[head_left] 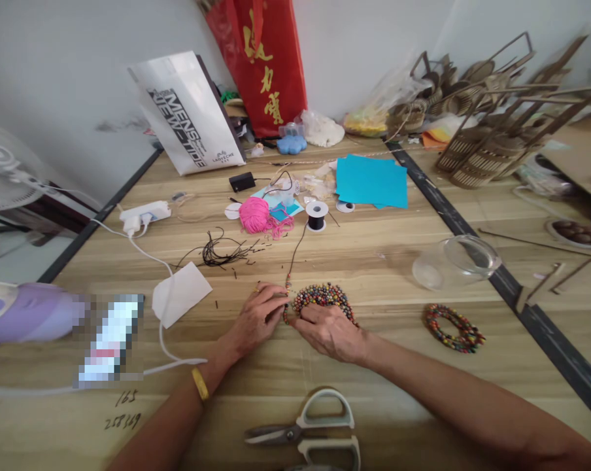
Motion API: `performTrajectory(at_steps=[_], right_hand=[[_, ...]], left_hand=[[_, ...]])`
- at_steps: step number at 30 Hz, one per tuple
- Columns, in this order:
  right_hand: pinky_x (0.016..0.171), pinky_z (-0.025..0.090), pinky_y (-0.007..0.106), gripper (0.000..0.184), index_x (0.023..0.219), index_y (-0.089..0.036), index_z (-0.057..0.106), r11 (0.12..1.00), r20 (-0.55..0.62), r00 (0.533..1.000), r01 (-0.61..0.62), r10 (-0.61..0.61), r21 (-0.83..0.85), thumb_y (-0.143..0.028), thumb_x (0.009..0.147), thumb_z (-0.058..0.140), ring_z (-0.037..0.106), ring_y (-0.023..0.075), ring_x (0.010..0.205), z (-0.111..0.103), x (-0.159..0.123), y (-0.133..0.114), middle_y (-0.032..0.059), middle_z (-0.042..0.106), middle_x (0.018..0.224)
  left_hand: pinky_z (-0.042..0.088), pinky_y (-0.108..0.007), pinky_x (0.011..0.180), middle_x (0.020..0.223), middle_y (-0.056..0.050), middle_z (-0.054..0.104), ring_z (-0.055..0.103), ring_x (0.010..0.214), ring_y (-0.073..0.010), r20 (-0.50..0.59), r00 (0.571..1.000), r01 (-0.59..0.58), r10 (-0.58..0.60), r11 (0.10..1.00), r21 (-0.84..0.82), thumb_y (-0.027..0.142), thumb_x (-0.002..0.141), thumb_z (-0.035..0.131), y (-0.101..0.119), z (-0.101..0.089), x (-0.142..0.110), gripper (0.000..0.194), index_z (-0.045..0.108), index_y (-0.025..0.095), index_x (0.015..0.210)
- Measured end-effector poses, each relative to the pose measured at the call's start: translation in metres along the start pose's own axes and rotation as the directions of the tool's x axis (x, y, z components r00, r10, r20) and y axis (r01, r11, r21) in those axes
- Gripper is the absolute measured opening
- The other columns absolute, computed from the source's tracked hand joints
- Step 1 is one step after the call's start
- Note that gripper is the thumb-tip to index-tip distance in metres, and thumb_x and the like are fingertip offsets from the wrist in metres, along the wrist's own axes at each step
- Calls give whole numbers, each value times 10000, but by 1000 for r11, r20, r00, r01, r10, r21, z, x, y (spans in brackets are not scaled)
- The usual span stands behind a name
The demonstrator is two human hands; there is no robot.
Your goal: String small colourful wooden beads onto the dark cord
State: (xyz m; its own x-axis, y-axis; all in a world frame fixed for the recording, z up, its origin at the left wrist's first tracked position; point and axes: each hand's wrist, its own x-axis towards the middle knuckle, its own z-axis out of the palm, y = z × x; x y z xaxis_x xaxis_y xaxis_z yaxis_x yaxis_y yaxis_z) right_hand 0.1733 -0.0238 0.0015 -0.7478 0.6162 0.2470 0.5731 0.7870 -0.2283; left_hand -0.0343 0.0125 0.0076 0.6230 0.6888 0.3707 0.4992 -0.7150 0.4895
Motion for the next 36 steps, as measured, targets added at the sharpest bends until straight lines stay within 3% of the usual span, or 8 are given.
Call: performTrajectory(at_steps=[16, 21, 28, 36], right_hand=[[668, 378, 231, 135, 962, -165, 585, 1000, 4, 1000, 2, -2, 2, -116, 916, 467, 529, 131, 764, 1, 0, 1, 37, 580, 826], [656, 375, 226, 141, 989, -172, 584, 1000, 8, 1000, 3, -3, -2, -123, 919, 471, 528, 126, 748, 1, -1, 1, 33, 582, 822], [637, 365, 248, 143, 990, -172, 581, 1000, 18, 1000, 11, -11, -3, -128, 922, 463, 529, 139, 748, -1, 0, 2, 26, 576, 827], [631, 353, 248, 119, 957, -170, 584, 1000, 25, 1000, 5, -5, 5, -124, 909, 485, 523, 135, 755, -2, 0, 1, 31, 576, 842]], left_hand=[[485, -394, 857, 1001, -101, 672, 563, 968, -205, -9, 1000, -8, 8, 999, -34, 133, 884, 482, -2, 3, 0, 263, 656, 178, 1076], [483, -369, 863, 965, -91, 670, 571, 944, -194, -23, 999, 36, -37, 998, -45, 120, 881, 463, -1, 3, 3, 244, 648, 166, 1033], [479, -346, 863, 985, -96, 625, 558, 957, -193, -47, 993, 111, -111, 994, 9, 111, 878, 462, -4, 7, 5, 248, 624, 141, 1063], [473, -335, 839, 962, -92, 587, 533, 911, -192, -27, 994, 113, -111, 989, 95, 105, 874, 454, -4, 11, 6, 291, 614, 141, 1115]])
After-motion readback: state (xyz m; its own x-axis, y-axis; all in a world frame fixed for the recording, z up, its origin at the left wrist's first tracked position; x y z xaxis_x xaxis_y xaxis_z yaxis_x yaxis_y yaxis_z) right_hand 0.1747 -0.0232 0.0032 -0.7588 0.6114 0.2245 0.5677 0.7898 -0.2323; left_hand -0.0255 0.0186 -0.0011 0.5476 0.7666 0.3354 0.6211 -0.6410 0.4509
